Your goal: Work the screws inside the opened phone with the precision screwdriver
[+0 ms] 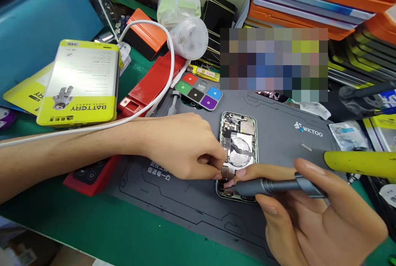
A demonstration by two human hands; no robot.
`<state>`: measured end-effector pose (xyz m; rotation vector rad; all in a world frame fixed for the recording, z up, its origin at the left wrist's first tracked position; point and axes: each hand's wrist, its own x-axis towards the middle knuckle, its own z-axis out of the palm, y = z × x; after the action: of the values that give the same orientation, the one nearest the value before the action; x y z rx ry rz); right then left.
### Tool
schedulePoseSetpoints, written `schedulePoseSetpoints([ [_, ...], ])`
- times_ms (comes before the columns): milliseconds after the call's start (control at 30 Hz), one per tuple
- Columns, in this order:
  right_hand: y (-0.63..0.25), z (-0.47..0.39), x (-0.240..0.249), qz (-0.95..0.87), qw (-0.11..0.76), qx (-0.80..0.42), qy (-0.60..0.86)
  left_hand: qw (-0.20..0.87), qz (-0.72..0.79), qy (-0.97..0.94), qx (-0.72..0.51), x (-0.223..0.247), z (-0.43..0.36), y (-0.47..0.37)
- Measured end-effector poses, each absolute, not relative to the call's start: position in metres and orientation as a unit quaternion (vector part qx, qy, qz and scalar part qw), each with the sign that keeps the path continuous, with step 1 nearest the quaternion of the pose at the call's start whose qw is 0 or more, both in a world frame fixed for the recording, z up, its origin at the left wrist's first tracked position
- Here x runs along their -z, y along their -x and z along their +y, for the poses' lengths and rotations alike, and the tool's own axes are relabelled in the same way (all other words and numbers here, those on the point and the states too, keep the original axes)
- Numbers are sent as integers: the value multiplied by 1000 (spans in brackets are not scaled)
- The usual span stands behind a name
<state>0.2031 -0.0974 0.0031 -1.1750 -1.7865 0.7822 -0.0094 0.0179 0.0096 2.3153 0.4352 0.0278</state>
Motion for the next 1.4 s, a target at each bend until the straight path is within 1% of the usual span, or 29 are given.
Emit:
schedulePoseSetpoints([
  [200,-196,-90,-9,-671,459,-341,472,400,142,-905,16,-10,22,9],
  [500,-195,-89,-7,-655,453,-378,472,397,126,-909,20,-10,22,8],
  [867,-196,-90,-7,-671,433,-350,490,397,125,-909,15,-10,22,7],
  [1000,-195,-91,-8,-627,459,-390,494,398,127,-908,14,-10,22,7],
  [1133,-195,-90,-7,-529,507,-447,512,395,126,-910,2,-10,21,8],
  [1267,-195,-84,-5,-463,499,-508,528,392,122,-912,-4,-10,19,9],
  [1400,-194,-81,-4,-466,484,-536,512,383,130,-915,-4,-9,18,8],
])
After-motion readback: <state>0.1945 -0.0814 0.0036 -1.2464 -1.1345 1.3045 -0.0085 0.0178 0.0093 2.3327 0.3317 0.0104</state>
